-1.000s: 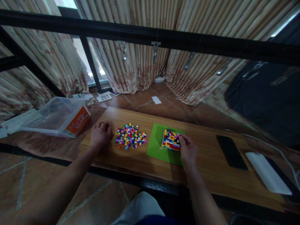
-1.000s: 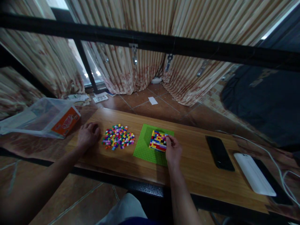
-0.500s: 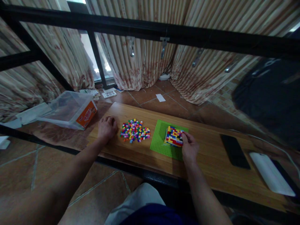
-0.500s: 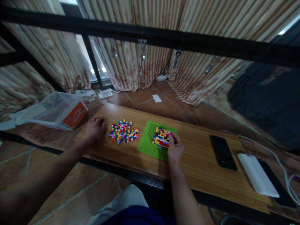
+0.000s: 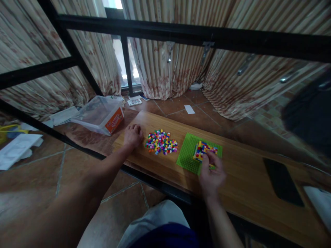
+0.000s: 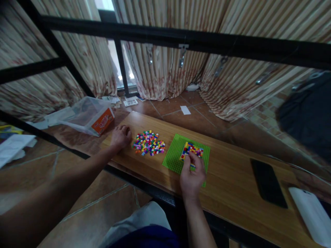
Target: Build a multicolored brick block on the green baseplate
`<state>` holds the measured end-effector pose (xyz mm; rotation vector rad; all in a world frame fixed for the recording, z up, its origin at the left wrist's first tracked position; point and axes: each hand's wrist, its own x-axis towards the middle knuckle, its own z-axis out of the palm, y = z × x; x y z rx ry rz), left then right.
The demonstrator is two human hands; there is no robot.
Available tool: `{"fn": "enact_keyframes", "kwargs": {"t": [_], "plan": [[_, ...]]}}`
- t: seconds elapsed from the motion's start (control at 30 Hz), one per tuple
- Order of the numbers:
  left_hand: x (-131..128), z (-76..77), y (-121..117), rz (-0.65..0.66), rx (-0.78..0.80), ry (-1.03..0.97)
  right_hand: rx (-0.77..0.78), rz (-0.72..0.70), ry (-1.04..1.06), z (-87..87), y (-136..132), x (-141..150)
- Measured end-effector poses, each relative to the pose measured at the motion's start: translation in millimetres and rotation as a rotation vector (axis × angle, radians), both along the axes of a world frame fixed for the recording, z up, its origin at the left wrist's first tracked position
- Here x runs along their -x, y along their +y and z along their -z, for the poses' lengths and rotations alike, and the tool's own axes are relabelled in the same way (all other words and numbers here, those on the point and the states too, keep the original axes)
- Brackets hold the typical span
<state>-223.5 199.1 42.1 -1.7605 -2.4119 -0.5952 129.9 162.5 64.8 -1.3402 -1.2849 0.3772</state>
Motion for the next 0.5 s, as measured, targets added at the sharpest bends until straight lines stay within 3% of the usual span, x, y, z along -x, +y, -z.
{"fn": "enact_keyframes", "kwargs": {"t": [0.1,0.23,0.5], "plan": [[-0.2,0.3,-0.5,0.002,0.014,0.009,0.035,-0.201,-0.139,-8.2,-8.3,22.7],[0.5,2.0,-0.2,-0.007,0.017,0.012,0.096,-0.486,-0.314,-2.0,-11.3,52.6],[0.0,0.9,-1.4,-0.008,0.020,0.025,0.146,-0.677,-0.656,24.9,2.5,91.0]]}}
